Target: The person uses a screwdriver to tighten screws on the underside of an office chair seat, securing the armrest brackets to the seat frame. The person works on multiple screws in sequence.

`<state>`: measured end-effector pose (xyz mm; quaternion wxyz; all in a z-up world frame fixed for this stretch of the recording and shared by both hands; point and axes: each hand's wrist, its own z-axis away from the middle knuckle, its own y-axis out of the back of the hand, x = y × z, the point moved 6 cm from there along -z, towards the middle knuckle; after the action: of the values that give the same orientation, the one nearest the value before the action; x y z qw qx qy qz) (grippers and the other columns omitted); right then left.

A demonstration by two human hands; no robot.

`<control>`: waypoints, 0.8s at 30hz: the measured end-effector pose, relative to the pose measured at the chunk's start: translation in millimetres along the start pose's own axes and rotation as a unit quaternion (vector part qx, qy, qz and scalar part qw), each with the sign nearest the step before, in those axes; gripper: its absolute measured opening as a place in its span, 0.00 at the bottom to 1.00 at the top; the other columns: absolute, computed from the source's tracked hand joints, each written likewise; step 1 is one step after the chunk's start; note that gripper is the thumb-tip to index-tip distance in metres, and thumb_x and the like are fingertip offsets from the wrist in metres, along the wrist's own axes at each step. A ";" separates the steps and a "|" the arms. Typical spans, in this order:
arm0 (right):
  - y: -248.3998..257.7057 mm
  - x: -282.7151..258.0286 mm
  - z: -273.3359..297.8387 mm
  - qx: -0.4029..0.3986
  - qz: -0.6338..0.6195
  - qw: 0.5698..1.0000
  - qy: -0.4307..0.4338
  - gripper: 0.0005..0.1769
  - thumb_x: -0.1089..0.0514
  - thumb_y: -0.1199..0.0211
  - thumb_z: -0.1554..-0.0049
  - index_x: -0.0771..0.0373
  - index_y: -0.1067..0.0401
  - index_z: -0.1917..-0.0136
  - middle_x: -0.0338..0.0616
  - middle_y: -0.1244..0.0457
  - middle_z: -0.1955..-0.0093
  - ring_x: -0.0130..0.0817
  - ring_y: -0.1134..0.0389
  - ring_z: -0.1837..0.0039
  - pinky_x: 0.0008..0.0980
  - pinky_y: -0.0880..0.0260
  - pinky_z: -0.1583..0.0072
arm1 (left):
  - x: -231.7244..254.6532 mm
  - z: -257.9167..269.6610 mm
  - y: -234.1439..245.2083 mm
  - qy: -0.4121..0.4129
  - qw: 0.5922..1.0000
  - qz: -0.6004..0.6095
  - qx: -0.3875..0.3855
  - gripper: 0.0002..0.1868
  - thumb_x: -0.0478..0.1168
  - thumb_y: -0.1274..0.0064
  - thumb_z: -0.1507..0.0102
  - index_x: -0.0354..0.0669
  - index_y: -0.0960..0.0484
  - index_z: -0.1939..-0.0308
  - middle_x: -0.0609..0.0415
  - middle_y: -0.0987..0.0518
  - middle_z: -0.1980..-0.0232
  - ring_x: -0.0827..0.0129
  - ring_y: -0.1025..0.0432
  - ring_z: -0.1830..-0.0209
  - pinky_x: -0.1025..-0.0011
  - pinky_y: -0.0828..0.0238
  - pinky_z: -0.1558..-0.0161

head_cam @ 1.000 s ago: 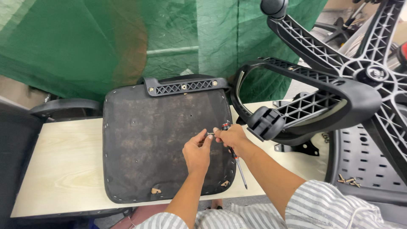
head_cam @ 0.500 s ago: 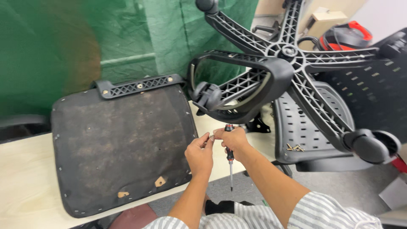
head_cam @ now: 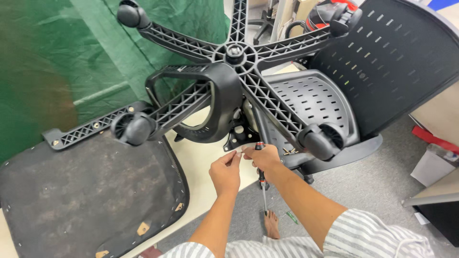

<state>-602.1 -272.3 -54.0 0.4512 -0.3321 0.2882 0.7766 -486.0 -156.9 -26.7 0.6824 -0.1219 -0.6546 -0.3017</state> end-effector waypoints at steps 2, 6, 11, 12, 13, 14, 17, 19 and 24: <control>20.8 9.5 -21.9 -0.006 -0.008 1.000 0.004 0.13 0.51 0.27 0.49 0.62 0.22 0.59 0.40 0.29 0.61 0.25 0.42 0.68 0.32 0.44 0.67 | 0.0 0.2 -25.2 0.010 1.000 -0.008 -0.011 0.15 0.43 0.38 0.40 0.38 0.11 0.54 0.50 0.12 0.61 0.70 0.18 0.63 0.71 0.25 0.56; 66.3 27.9 -56.7 -0.026 -0.019 0.999 0.016 0.15 0.48 0.28 0.47 0.61 0.23 0.60 0.39 0.32 0.62 0.25 0.44 0.68 0.31 0.45 0.67 | 1.0 7.4 -79.3 0.042 0.996 -0.050 -0.060 0.14 0.44 0.40 0.38 0.37 0.11 0.56 0.45 0.13 0.66 0.65 0.23 0.68 0.68 0.27 0.61; 127.9 42.4 -84.7 0.012 -0.041 0.998 -0.048 0.12 0.51 0.29 0.47 0.62 0.25 0.60 0.40 0.32 0.63 0.25 0.44 0.68 0.31 0.45 0.67 | -7.8 11.2 -144.5 0.014 0.998 -0.013 -0.054 0.16 0.41 0.42 0.38 0.38 0.17 0.49 0.50 0.15 0.66 0.70 0.24 0.68 0.71 0.27 0.61; 138.2 42.0 -87.2 0.017 -0.042 0.997 -0.056 0.12 0.52 0.29 0.46 0.62 0.25 0.60 0.40 0.32 0.63 0.25 0.44 0.68 0.31 0.44 0.67 | -10.6 9.7 -156.6 0.016 0.998 -0.009 -0.061 0.17 0.41 0.42 0.38 0.38 0.18 0.47 0.51 0.15 0.66 0.70 0.24 0.68 0.71 0.27 0.61; 145.6 39.8 -90.2 0.016 -0.043 0.997 -0.059 0.11 0.53 0.29 0.46 0.62 0.25 0.60 0.40 0.32 0.63 0.25 0.44 0.68 0.31 0.44 0.67 | -13.3 8.1 -169.7 0.020 0.997 -0.006 -0.080 0.18 0.40 0.43 0.38 0.39 0.20 0.45 0.51 0.15 0.65 0.70 0.24 0.67 0.71 0.28 0.61; 152.3 40.6 -91.8 0.014 -0.044 0.997 -0.065 0.11 0.54 0.29 0.46 0.63 0.26 0.60 0.41 0.32 0.63 0.26 0.43 0.68 0.31 0.44 0.67 | -17.6 7.2 -180.6 0.028 0.995 -0.003 -0.099 0.19 0.40 0.43 0.37 0.39 0.21 0.43 0.52 0.16 0.65 0.71 0.25 0.67 0.71 0.28 0.61; 166.2 37.2 -100.6 -0.004 -0.048 0.996 -0.068 0.10 0.56 0.30 0.46 0.63 0.26 0.60 0.41 0.32 0.63 0.26 0.43 0.68 0.32 0.44 0.67 | -29.9 4.8 -209.2 0.057 0.985 0.011 -0.165 0.23 0.39 0.45 0.37 0.40 0.26 0.37 0.53 0.17 0.64 0.72 0.25 0.67 0.72 0.28 0.61; 172.9 38.7 -108.0 -0.010 -0.051 0.996 -0.071 0.08 0.57 0.31 0.47 0.63 0.24 0.59 0.40 0.29 0.62 0.24 0.44 0.68 0.30 0.45 0.67 | -40.8 7.3 -222.9 0.075 0.977 0.012 -0.198 0.26 0.38 0.46 0.36 0.41 0.29 0.33 0.54 0.17 0.64 0.73 0.26 0.67 0.72 0.29 0.61; 185.4 46.3 -129.4 -0.006 -0.048 0.994 -0.096 0.09 0.61 0.28 0.48 0.68 0.23 0.56 0.42 0.31 0.61 0.26 0.41 0.65 0.30 0.42 0.65 | -61.3 6.1 -251.4 0.082 0.971 0.001 -0.226 0.35 0.35 0.47 0.35 0.44 0.36 0.24 0.54 0.19 0.63 0.74 0.28 0.67 0.73 0.30 0.62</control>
<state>-751.6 -424.5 -141.8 0.5113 -0.2719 0.2228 0.7842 -632.2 -336.2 -142.8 0.6884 -0.2486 -0.5112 -0.4505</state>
